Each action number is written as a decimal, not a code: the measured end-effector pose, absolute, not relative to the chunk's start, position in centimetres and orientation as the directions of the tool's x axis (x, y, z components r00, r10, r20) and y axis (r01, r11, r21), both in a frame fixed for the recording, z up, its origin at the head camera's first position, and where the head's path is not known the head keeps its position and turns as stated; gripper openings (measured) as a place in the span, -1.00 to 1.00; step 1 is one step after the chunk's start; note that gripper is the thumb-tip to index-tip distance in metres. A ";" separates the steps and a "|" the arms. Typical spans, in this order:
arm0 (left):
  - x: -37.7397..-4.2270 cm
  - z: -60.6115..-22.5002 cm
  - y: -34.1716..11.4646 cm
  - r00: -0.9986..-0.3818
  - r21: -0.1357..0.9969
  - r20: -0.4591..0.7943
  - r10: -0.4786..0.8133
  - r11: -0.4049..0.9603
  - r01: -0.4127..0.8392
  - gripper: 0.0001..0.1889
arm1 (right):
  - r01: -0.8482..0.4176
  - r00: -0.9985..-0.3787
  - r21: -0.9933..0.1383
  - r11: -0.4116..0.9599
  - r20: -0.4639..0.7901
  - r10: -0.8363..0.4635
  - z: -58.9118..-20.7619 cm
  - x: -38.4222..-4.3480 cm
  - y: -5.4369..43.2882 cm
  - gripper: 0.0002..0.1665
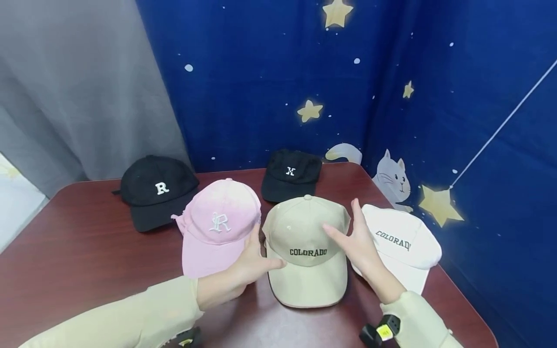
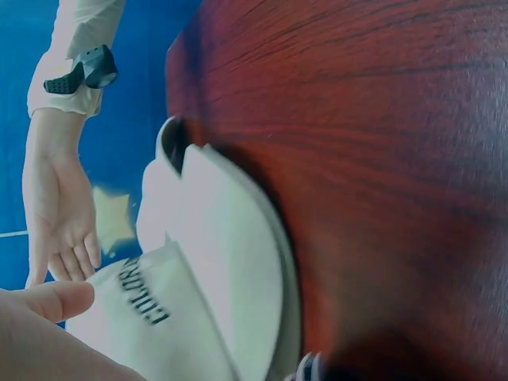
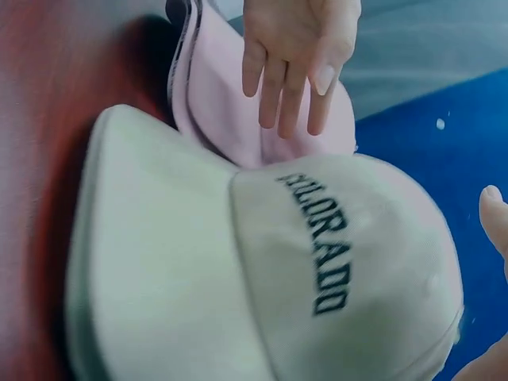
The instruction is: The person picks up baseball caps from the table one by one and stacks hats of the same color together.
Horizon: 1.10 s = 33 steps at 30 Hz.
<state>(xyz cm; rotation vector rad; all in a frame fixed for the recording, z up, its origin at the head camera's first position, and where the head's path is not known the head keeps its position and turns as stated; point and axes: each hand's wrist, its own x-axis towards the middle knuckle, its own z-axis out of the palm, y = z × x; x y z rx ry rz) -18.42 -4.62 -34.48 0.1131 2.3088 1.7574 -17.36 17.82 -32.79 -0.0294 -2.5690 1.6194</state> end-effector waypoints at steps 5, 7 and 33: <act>-18.7 -33.1 -6.1 -0.965 0.969 -0.128 0.227 0.236 -0.073 0.14 | -0.099 -0.990 -0.884 0.458 0.133 0.041 -31.6 -18.4 16.1 0.12; -18.7 -32.5 -6.7 -0.964 0.968 -0.138 0.228 0.239 -0.082 0.13 | -0.114 -0.989 -0.877 0.467 0.144 0.030 -31.0 -18.8 15.4 0.12; -22.5 -28.3 -17.0 -0.976 0.932 -0.205 0.074 0.319 -0.171 0.08 | -0.293 -0.927 -0.795 0.531 0.101 -0.360 -27.3 -24.9 4.0 0.04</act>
